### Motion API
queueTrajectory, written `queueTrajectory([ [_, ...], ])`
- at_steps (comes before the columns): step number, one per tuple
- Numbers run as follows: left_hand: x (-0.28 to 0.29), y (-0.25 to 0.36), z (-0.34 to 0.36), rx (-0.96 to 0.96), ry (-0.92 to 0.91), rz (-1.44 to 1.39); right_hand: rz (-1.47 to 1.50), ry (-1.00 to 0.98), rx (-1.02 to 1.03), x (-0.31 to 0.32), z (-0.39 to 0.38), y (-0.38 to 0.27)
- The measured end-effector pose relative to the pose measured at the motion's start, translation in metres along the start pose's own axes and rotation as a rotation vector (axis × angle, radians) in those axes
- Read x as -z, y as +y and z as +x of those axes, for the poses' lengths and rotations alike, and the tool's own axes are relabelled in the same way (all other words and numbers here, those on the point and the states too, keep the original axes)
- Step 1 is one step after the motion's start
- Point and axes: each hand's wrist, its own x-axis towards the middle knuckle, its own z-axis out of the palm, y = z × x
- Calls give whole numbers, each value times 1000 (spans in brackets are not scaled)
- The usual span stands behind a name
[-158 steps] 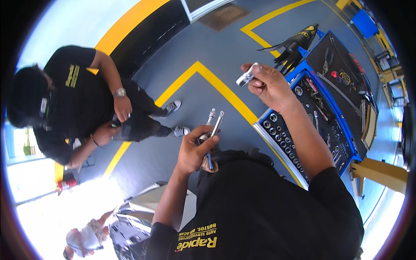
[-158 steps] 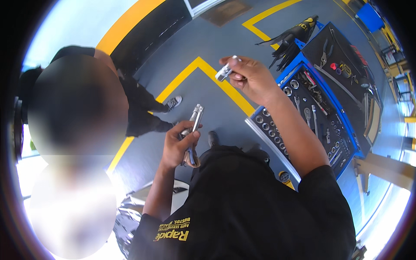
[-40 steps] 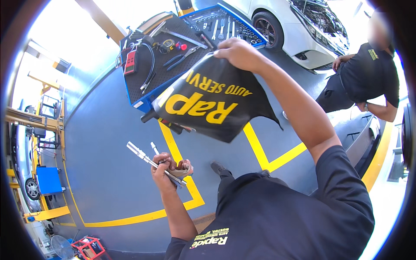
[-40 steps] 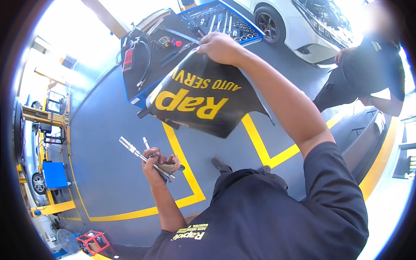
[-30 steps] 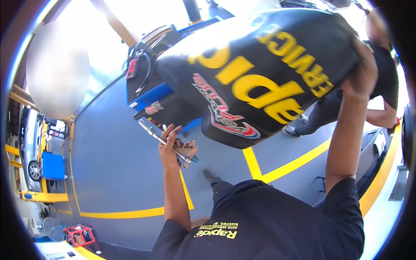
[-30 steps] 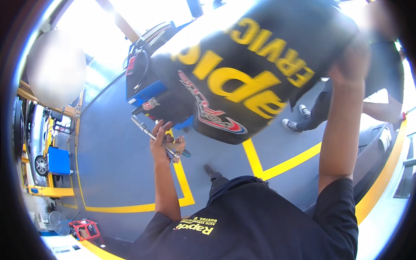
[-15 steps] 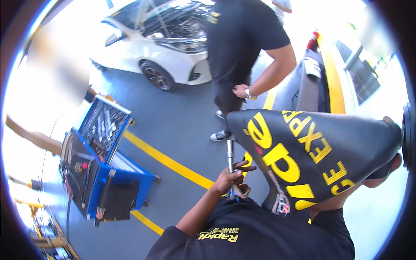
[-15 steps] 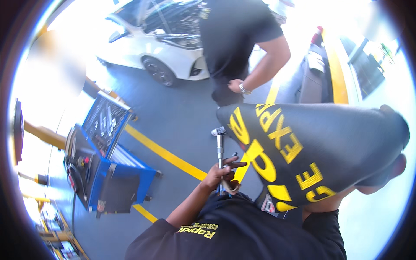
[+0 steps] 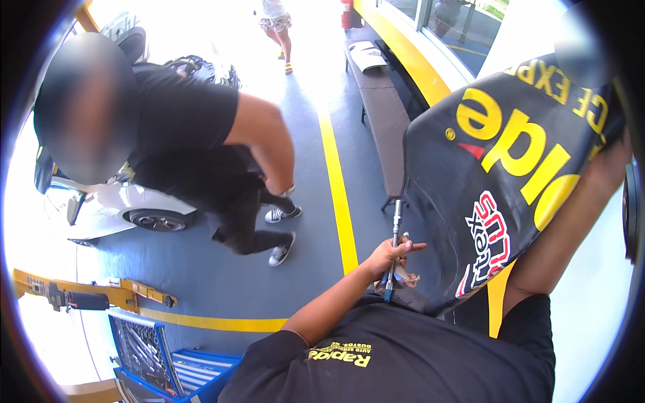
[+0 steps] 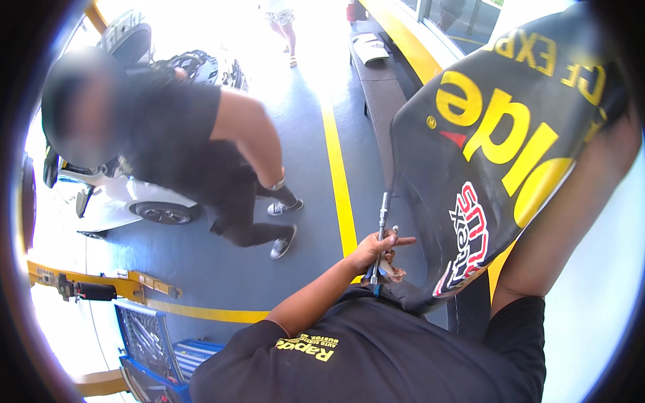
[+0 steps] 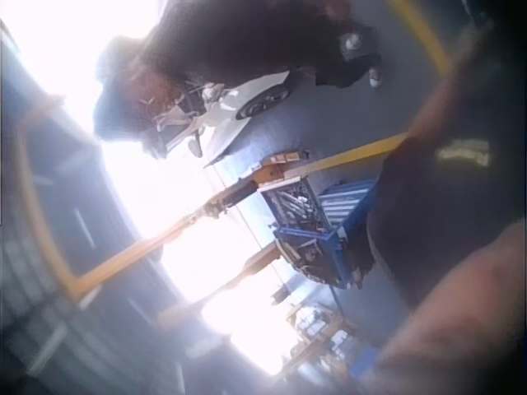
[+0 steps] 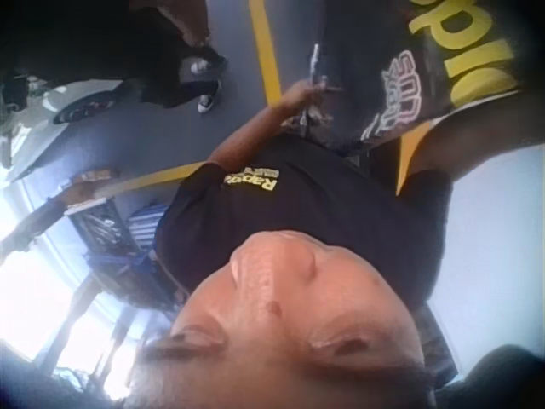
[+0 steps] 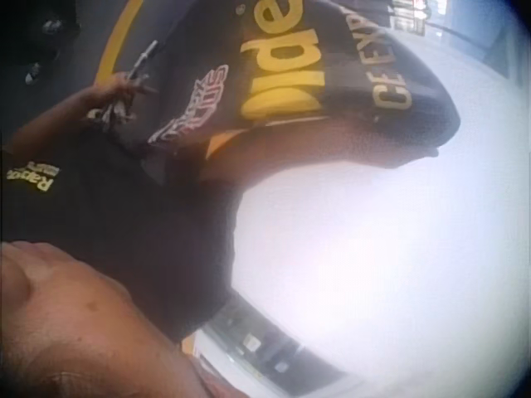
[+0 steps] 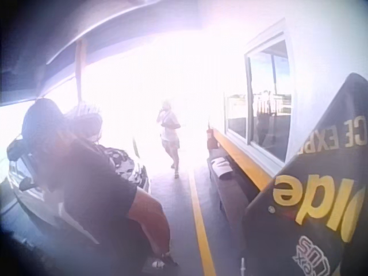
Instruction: The person retrieves tools from a blue tool chest, then works on the engine of a white car with the hood open. They use a wrench and a rag to clean and adjust components within the engine bay, occasionally wiping their hands and moving between the tool chest and the vehicle.
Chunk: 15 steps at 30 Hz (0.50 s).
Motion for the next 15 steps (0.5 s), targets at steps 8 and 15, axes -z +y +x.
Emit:
queueTrajectory([
  [8,24,128,189,-18,-42,-241,-2,53,-29,-17,116,119],
  [15,23,242,103,-404,311,-74,60,16,-248,-7,155,153],
])
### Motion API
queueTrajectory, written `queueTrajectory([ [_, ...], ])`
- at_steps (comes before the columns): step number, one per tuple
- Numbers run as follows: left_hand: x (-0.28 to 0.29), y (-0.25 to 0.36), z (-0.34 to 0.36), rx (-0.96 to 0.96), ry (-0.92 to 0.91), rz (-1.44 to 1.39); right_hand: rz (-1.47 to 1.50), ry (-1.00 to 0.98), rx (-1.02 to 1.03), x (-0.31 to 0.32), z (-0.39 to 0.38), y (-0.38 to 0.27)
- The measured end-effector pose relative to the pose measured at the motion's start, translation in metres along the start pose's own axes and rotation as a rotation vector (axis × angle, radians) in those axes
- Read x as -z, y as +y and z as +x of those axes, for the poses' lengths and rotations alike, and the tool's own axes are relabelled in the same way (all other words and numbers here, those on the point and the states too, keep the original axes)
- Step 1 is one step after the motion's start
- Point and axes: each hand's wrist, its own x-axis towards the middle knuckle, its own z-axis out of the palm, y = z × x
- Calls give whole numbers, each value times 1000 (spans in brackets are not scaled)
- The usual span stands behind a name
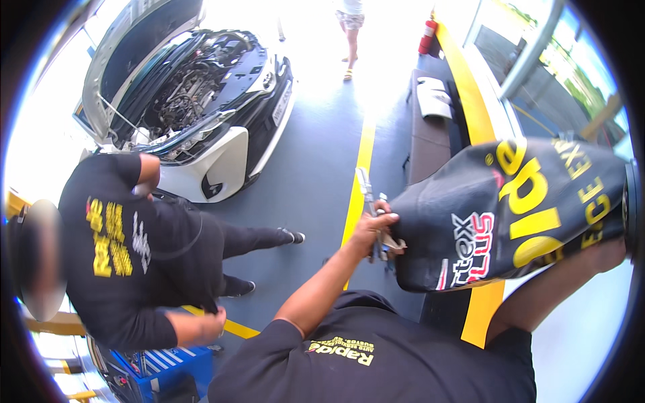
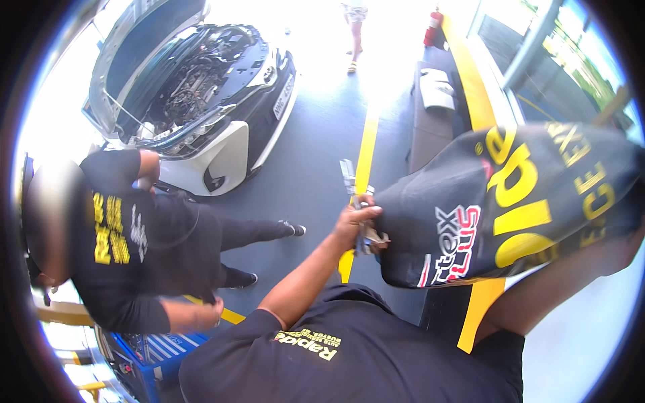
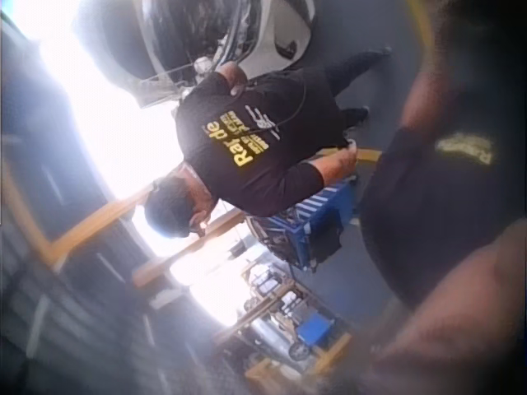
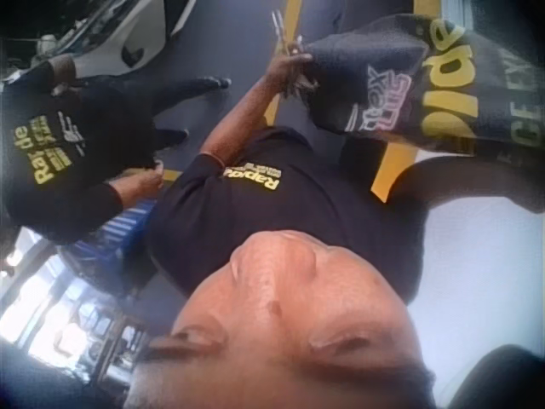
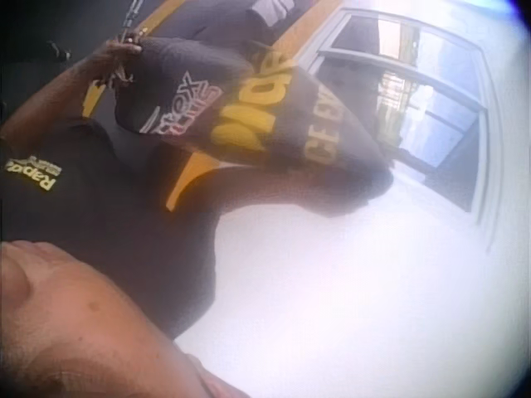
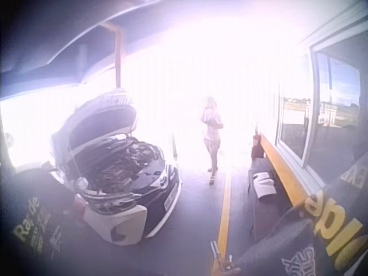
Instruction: The person retrieves tools from a blue tool chest, then works on the engine of a white car with the hood open. They use a wrench and a rag to clean and adjust components within the engine bay, occasionally wiping their hands and moving between the tool chest and the vehicle.
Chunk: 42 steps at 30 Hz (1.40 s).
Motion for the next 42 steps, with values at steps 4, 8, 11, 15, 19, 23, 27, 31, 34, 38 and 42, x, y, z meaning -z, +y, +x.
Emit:
queueTrajectory([
  [4,47,140,-7,-474,92,306,91,-87,-394,-6,-4,69],
  [8,91,265,40,-577,-38,642,-1693,-1054,-409,-105,-40,181],
  [11,79,303,98,-530,-191,840,-1155,-1301,-208,-248,-67,249],
  [15,61,336,163,-272,-296,971,-451,-1733,29,-462,-118,323],
  [19,64,387,207,-361,-353,1057,-368,-2305,562,-607,-116,360],
  [23,87,419,231,-259,-46,1036,-591,-2679,544,-700,-74,380],
  [27,136,407,227,-321,284,930,-35,-2698,781,-781,-27,382],
  [31,192,359,258,-283,612,483,298,-2728,922,-857,-3,382],
  [34,233,317,298,-438,813,267,402,-2680,1093,-917,9,382],
  [38,290,279,345,-512,1124,103,356,-2631,1134,-1007,18,394],
  [42,326,279,358,-572,1476,207,-141,-2489,1157,-1087,-3,453],
])
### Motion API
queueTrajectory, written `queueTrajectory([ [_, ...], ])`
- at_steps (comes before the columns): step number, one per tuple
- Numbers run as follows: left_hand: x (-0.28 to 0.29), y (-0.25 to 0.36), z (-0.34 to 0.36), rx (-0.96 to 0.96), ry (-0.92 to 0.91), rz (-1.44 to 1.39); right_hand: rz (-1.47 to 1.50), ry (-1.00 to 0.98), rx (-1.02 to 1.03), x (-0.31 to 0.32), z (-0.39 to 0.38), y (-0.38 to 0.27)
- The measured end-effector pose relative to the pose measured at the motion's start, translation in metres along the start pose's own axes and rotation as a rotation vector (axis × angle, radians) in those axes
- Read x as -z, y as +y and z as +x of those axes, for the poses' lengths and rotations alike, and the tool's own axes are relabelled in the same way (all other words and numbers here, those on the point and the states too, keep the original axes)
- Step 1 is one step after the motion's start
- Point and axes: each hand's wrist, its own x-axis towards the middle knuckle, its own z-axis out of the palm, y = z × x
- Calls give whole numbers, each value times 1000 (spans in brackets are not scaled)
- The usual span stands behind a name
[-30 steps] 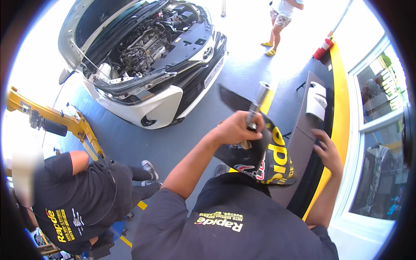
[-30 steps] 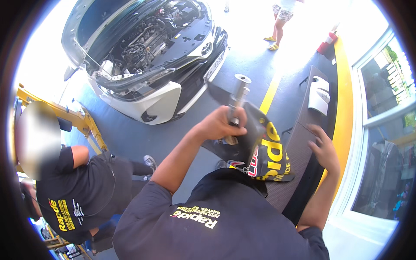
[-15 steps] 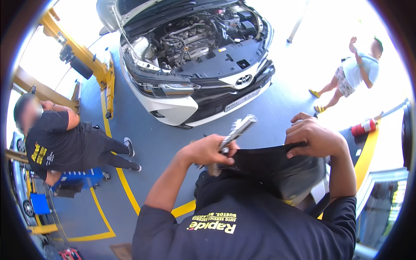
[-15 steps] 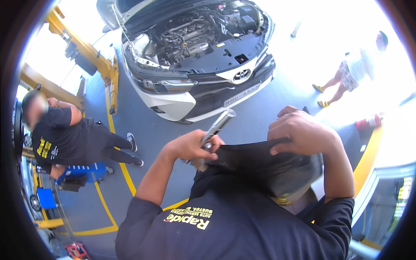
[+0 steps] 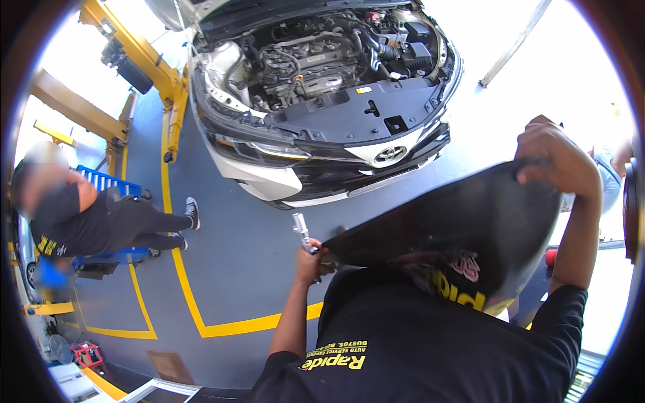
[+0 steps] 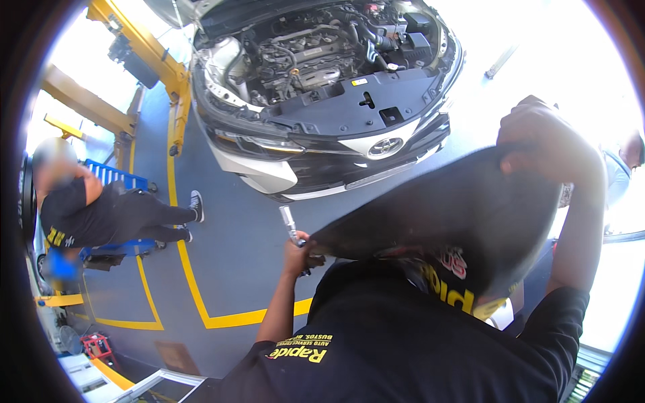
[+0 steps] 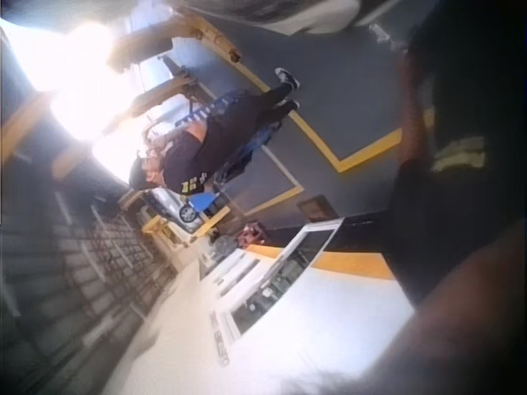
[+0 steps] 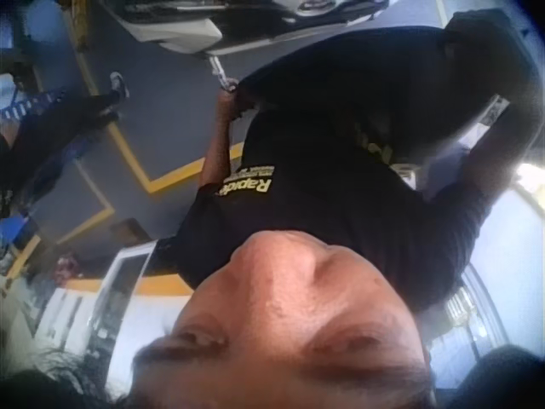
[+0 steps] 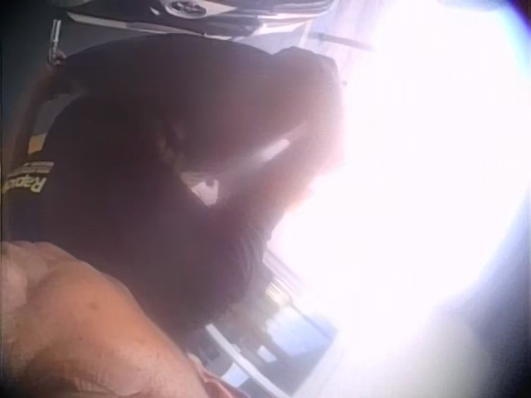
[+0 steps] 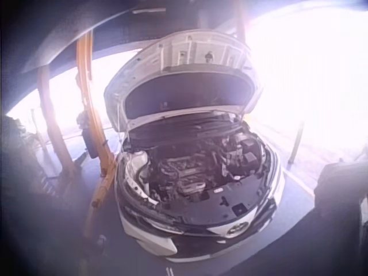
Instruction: The person retrieves tools from a blue tool chest, then works on the engine of a white car with the hood open. They use a wrench and a rag to clean and adjust components within the engine bay, occasionally wiping their hands and moving between the tool chest and the vehicle.
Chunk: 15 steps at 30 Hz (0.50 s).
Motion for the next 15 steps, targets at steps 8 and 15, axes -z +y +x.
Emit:
queueTrajectory([
  [8,55,163,139,-191,283,323,-35,-43,-406,-93,176,246],
  [15,38,254,338,5,253,685,-183,-150,-349,-178,376,367],
])
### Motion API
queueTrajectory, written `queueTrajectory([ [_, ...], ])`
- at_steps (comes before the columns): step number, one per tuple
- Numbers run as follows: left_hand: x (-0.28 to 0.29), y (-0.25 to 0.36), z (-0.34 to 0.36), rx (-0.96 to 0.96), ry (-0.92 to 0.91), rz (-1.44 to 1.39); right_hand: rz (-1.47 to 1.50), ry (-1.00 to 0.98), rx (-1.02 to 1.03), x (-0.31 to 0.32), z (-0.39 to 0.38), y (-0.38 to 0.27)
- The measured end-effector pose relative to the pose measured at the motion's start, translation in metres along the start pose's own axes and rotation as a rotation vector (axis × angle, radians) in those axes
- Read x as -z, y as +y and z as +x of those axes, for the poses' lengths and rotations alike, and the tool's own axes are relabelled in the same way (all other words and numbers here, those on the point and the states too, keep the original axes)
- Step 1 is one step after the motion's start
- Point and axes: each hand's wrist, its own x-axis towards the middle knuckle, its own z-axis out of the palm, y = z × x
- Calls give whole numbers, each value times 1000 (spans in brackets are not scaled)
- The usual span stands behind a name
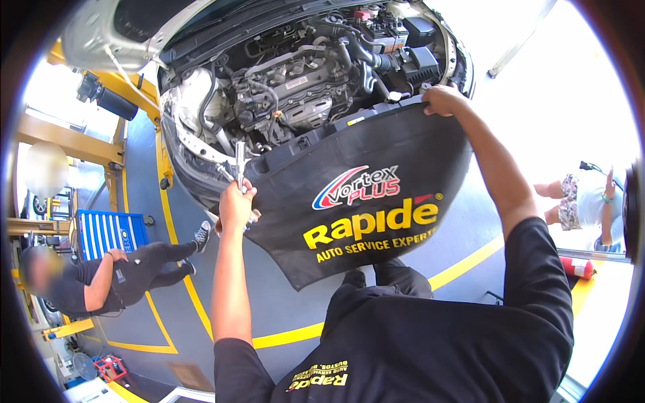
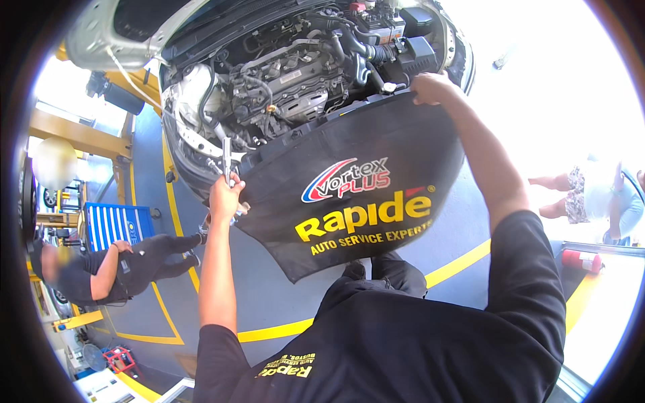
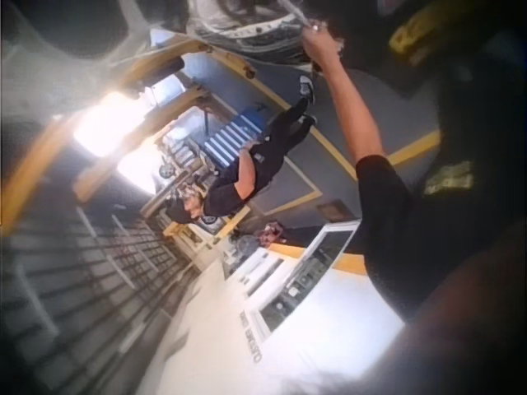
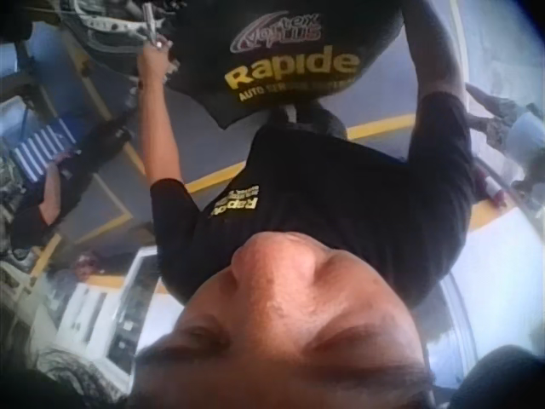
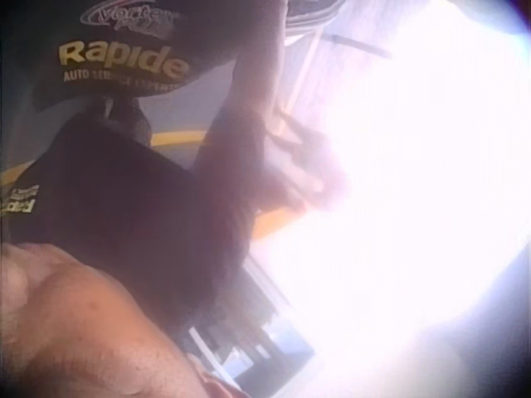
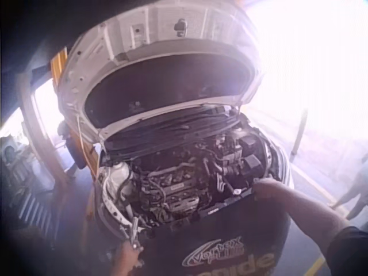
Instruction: The person retrieves tools from a blue tool chest, then works on the engine of a white car with the hood open. They use a wrench and a rag to clean and adjust components within the engine bay, occasionally wiping their hands and moving between the tool chest and the vehicle.
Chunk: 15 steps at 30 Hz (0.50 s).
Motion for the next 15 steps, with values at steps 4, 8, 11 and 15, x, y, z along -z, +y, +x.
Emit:
queueTrajectory([
  [4,-39,-11,99,-41,51,339,-15,-152,-77,-34,114,-8],
  [8,-84,-24,153,-142,220,556,21,322,-197,-99,170,-32],
  [11,-116,-7,133,-156,191,424,309,510,-54,-130,161,-51],
  [15,-188,54,57,52,-35,6,995,-185,174,-135,104,-79],
])
